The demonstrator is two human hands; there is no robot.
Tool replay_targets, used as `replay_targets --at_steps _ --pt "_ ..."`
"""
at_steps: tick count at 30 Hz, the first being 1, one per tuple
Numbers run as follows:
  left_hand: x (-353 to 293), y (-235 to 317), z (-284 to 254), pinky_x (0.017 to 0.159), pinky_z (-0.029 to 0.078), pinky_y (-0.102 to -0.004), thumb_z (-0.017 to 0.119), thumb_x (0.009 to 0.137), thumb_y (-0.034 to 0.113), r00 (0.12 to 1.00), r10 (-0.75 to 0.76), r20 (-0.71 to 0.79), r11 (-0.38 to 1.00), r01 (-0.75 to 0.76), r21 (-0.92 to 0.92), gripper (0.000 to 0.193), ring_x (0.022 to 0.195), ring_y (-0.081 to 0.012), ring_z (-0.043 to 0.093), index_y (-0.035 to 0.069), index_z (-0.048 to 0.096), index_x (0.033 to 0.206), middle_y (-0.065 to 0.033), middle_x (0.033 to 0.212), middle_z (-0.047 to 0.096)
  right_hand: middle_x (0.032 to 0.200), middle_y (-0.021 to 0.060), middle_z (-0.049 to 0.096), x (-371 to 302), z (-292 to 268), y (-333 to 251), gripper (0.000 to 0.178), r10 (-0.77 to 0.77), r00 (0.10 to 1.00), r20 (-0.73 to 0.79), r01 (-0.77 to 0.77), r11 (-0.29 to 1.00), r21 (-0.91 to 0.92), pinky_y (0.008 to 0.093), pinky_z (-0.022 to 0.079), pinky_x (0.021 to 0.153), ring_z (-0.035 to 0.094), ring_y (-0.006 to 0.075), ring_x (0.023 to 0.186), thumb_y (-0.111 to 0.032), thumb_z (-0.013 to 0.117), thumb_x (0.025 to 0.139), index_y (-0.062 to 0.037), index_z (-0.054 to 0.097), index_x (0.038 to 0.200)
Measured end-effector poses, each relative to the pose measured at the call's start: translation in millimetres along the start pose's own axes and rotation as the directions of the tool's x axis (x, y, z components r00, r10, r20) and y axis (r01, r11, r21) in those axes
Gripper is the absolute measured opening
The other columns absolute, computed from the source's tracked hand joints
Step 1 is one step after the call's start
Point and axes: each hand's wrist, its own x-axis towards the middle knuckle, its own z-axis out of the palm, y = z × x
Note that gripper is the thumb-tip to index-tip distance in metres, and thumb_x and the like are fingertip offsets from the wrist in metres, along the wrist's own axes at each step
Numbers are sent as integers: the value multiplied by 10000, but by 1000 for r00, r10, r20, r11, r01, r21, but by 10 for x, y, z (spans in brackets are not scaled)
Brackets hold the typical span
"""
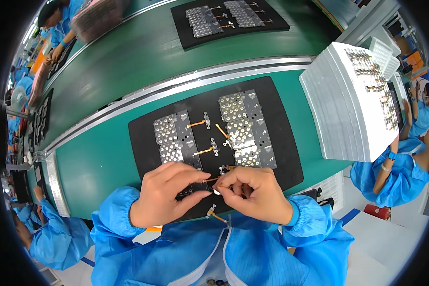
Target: Manually assembling small components onto printed circuit boards on a factory assembly line.
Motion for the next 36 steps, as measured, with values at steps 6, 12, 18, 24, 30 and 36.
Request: replay_targets --at_steps 6,12,18,24,30,36 --pt "170 -59 117 686 557 -360 833 805 94 999 -36 -11 972 32 -235 221 809 -268 682 73 717 992 -59 904 701 879 58 739 97 97 14 105 -231 970 -70 213 956 -204 242 420 502 536 69 576 25 748 822 -16 720 914" --pt "166 -119 79 767 525 -329 805 838 41 997 -52 62 896 74 -438 160 857 -231 655 66 707 962 -59 927 664 932 18 730 121 41 -37 67 -71 996 49 67 995 78 244 421 524 532 58 637 -23 728 910 -24 722 976" --pt "173 -131 45 810 504 -320 817 844 45 995 -32 95 738 88 -670 153 921 -222 633 62 722 963 -60 984 641 964 21 681 149 -85 9 186 55 941 335 -232 824 517 198 434 579 573 42 757 -132 614 1059 1 691 1164" --pt "195 -123 9 727 524 -320 840 783 59 989 112 -92 942 -136 -308 192 835 -219 649 72 755 955 -57 934 675 911 29 663 132 -23 -7 136 -1 987 158 -67 903 424 203 436 548 591 56 729 -84 640 1031 12 713 1094" --pt "145 27 28 657 521 -315 843 717 59 932 276 -235 951 -230 207 255 743 -206 665 85 792 965 -37 894 722 901 68 666 122 -7 -22 98 -230 971 -71 229 973 -30 217 440 532 588 80 654 17 725 927 21 717 1025" --pt "110 -6 13 640 528 -313 836 723 54 941 264 -214 954 -221 202 274 743 -211 680 60 790 993 -47 909 736 913 90 666 100 40 -124 138 -321 943 -83 302 936 -180 258 467 528 598 119 635 40 756 881 14 721 1011"
